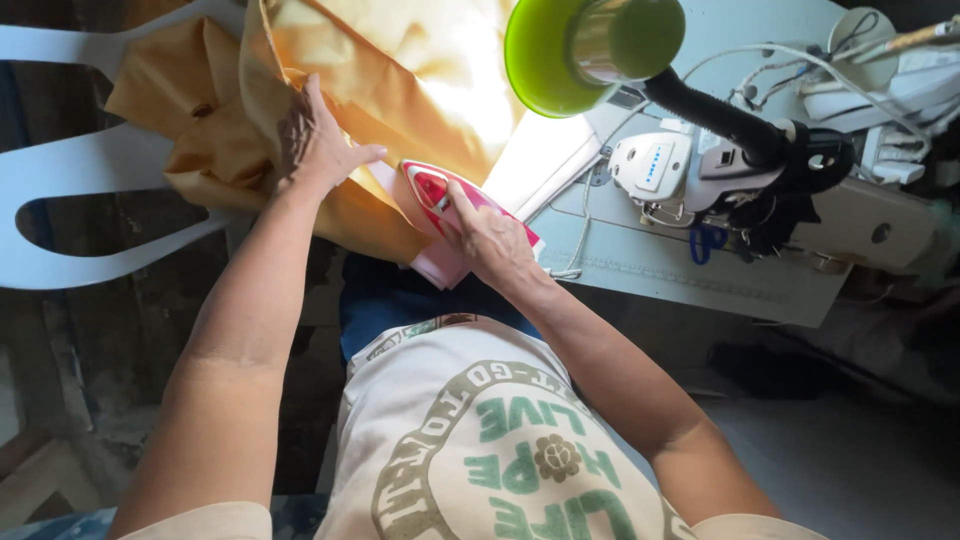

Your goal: Ironing a large piece of yellow fabric on a work table in a sewing factory.

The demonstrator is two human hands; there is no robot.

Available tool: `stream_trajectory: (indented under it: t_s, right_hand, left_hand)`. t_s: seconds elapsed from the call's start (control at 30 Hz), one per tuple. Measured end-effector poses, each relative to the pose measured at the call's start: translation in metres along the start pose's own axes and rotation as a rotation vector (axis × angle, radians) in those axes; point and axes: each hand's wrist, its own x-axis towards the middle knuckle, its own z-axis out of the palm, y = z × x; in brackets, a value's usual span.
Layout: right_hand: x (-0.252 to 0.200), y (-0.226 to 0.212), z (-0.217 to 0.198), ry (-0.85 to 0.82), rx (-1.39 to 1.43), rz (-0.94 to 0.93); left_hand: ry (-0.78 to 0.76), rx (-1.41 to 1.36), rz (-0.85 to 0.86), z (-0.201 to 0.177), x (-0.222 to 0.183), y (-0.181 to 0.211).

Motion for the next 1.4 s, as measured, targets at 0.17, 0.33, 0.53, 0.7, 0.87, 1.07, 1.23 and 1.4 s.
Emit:
stream_trajectory:
  t_s: [0.17, 0.33, 0.53, 0.7, 0.87, 1.07, 1.23, 1.4]
  right_hand:
    - [-0.028, 0.017, 0.005, 0.011, 0.000, 0.035]
    - [-0.058, 0.025, -0.028, -0.159, 0.106, 0.306]
    - [-0.035, 0.065, -0.061, 0.162, 0.419, 0.542]
    - [0.032, 0.115, -0.039, 0.338, 0.323, 0.579]
    - [0.039, 0.103, -0.040, 0.472, 0.221, 0.493]
    - [-0.006, -0.029, 0.035, 0.901, 0.004, 0.218]
    - [0.021, -0.028, 0.164, 0.579, 0.086, 0.278]
    - [0.035, 0.049, 0.112, 0.639, 0.138, 0.358]
  left_hand:
    - [-0.010, 0.131, -0.032, 0.005, -0.003, 0.004]
    - [-0.019, 0.097, -0.038, -0.001, -0.006, 0.007]
    - [-0.029, 0.122, -0.052, 0.003, 0.000, 0.007]
    - [-0.042, 0.145, -0.001, 0.008, 0.001, -0.001]
    - [-0.060, 0.110, 0.046, 0.012, 0.008, -0.011]
    - [-0.122, -0.048, 0.120, 0.014, 0.026, -0.048]
    - [-0.245, -0.125, 0.243, 0.022, 0.034, -0.073]
    - [-0.177, -0.154, 0.392, 0.001, 0.027, -0.028]
